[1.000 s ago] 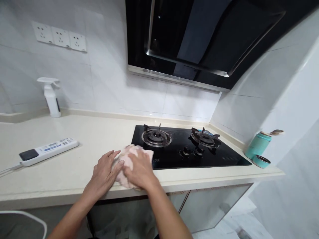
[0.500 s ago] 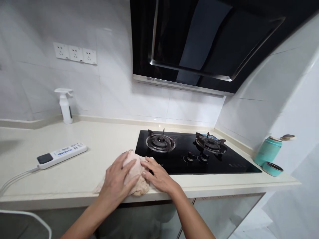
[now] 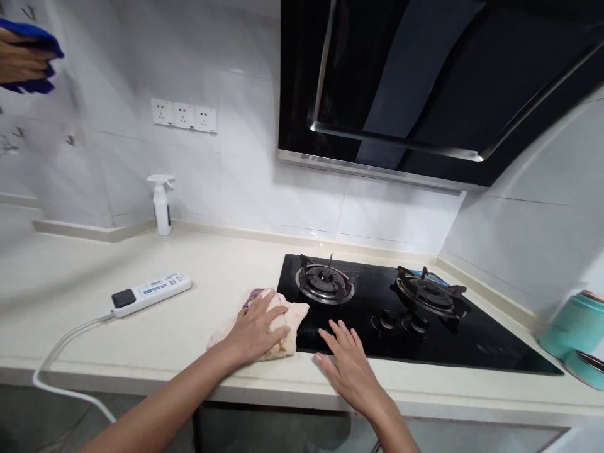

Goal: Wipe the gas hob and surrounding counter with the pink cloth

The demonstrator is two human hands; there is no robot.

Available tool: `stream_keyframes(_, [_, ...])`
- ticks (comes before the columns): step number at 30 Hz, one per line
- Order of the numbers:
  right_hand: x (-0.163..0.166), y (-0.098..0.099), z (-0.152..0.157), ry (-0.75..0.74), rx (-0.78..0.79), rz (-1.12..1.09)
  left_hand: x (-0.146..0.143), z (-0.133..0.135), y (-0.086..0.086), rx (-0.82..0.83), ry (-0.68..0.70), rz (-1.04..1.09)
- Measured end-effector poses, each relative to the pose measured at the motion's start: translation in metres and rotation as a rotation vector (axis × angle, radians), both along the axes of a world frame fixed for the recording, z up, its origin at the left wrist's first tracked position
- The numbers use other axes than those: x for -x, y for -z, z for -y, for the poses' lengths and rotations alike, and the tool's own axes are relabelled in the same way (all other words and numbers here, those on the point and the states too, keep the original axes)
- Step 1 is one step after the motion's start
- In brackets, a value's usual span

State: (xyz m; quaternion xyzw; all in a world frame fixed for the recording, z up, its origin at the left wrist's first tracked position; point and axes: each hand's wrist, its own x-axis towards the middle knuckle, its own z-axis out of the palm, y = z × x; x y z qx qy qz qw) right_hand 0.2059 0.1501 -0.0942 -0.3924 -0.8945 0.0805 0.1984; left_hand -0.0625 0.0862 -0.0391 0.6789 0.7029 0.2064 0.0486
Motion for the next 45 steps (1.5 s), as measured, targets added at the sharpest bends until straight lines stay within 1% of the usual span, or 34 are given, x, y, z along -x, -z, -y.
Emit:
stream_keyframes(3, [0.004, -0.014, -0.001, -0.016, 0.079, 0.030, 0.018, -0.028, 0.001, -0.001, -0.031, -0.005])
stream_keyframes(6, [0.025, -0.039, -0.009, -0.117, 0.143, 0.062, 0.034, -0.062, 0.004, 0.017, -0.049, -0.003])
stream_keyframes(8, [0.047, -0.054, -0.019, -0.204, 0.123, 0.086, 0.042, -0.084, 0.005, 0.021, -0.055, -0.010])
stream_keyframes(10, [0.074, -0.063, -0.032, -0.271, 0.061, 0.105, 0.050, -0.104, 0.006, 0.021, -0.065, -0.018])
stream_keyframes(12, [0.100, -0.062, -0.043, -0.323, -0.020, 0.110, 0.058, -0.121, 0.006, 0.024, -0.084, -0.029])
stream_keyframes(14, [0.120, -0.055, -0.051, -0.330, -0.106, 0.096, 0.066, -0.138, 0.006, 0.033, -0.109, -0.041])
stream_keyframes(17, [0.134, -0.041, -0.056, -0.300, -0.165, 0.035, 0.078, -0.166, 0.006, 0.049, -0.152, -0.059])
stream_keyframes(20, [0.133, -0.033, -0.057, -0.328, -0.120, -0.012, 0.090, -0.198, 0.007, 0.062, -0.195, -0.072])
stream_keyframes(25, [0.127, -0.040, -0.060, -0.347, -0.015, -0.004, 0.113, -0.251, 0.007, 0.074, -0.231, -0.087])
stream_keyframes(27, [0.126, -0.043, -0.062, -0.346, 0.017, 0.000, 0.124, -0.266, 0.006, 0.081, -0.246, -0.092])
stream_keyframes(29, [0.126, -0.045, -0.063, -0.349, 0.042, -0.002, 0.133, -0.274, 0.004, 0.091, -0.265, -0.096])
stream_keyframes(31, [0.126, -0.044, -0.063, -0.352, 0.057, -0.013, 0.141, -0.274, 0.002, 0.099, -0.279, -0.102])
stream_keyframes(33, [0.125, -0.042, -0.063, -0.350, 0.055, -0.038, 0.146, -0.266, 0.001, 0.099, -0.287, -0.112])
stream_keyframes(35, [0.124, -0.038, -0.065, -0.354, 0.039, -0.069, 0.146, -0.249, 0.001, 0.090, -0.297, -0.124])
stream_keyframes(37, [0.124, -0.034, -0.068, -0.363, 0.019, -0.099, 0.143, -0.226, 0.001, 0.081, -0.309, -0.137])
stream_keyframes(39, [0.125, -0.031, -0.075, -0.366, 0.004, -0.127, 0.135, -0.198, 0.001, 0.076, -0.318, -0.149])
stream_keyframes(41, [0.126, -0.029, -0.083, -0.353, 0.001, -0.164, 0.124, -0.163, 0.001, 0.067, -0.314, -0.162])
stream_keyframes(45, [0.126, -0.026, -0.093, -0.288, -0.008, -0.245, 0.091, -0.076, 0.004, 0.030, -0.271, -0.206])
